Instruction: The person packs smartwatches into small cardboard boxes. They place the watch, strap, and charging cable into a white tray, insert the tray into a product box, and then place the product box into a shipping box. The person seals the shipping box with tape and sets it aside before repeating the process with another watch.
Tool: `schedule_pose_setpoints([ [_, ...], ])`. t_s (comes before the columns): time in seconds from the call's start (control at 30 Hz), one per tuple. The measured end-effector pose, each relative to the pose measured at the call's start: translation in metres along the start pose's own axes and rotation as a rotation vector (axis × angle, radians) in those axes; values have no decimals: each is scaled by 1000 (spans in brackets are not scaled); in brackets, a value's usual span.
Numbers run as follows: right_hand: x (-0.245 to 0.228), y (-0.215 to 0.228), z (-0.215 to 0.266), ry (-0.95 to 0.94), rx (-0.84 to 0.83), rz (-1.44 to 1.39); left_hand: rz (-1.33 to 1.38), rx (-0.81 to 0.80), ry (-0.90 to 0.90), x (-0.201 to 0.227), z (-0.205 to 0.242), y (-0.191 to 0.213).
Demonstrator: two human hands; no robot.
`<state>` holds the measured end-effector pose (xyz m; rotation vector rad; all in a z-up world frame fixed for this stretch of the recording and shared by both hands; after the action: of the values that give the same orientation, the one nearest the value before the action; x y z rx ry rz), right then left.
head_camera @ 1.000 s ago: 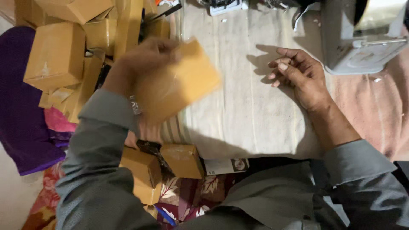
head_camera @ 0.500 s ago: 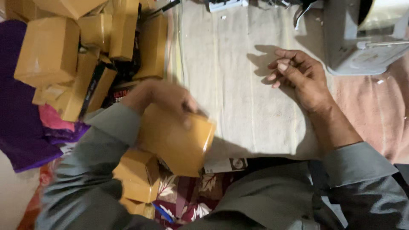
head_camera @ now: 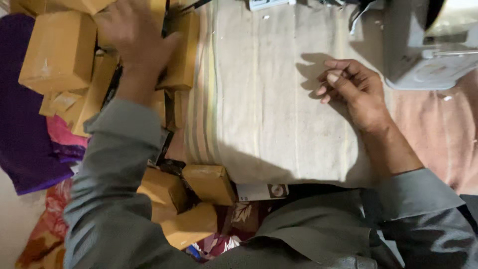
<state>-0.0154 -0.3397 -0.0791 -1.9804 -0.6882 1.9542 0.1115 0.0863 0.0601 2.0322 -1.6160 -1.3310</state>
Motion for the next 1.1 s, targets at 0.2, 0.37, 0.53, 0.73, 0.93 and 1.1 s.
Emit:
schedule_pose_setpoints([
  [0.2, 1, 2, -1, -33, 7, 38, 200, -180, 65, -25, 0, -32],
  [0.37, -6, 0, -5, -41, 35, 15, 288, -326, -197, 42, 7, 22],
  [0.53, -13, -4, -2, -27, 41, -169, 290, 60, -625, 137, 21, 89],
  [0.73, -3, -8, 4, -44, 57, 129, 758, -545, -131, 157, 36, 48],
  [0.93, 1, -56, 6, 97, -245, 893, 1081, -887, 270, 176, 50, 19],
  [1.1, -6, -70, -15, 263, -353, 959, 1152, -766, 230, 190, 41, 22],
])
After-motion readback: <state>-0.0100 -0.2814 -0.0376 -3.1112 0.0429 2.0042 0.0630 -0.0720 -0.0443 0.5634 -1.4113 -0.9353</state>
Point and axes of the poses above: each hand's wrist, its own z-axis away from the middle knuckle, its own y-axis out of the back of the hand, x = y × z, the point moved 6 cm from there along -z, towards the middle knuckle, and after that the axes turned 4 degrees about -z, right-handed, at the moved point
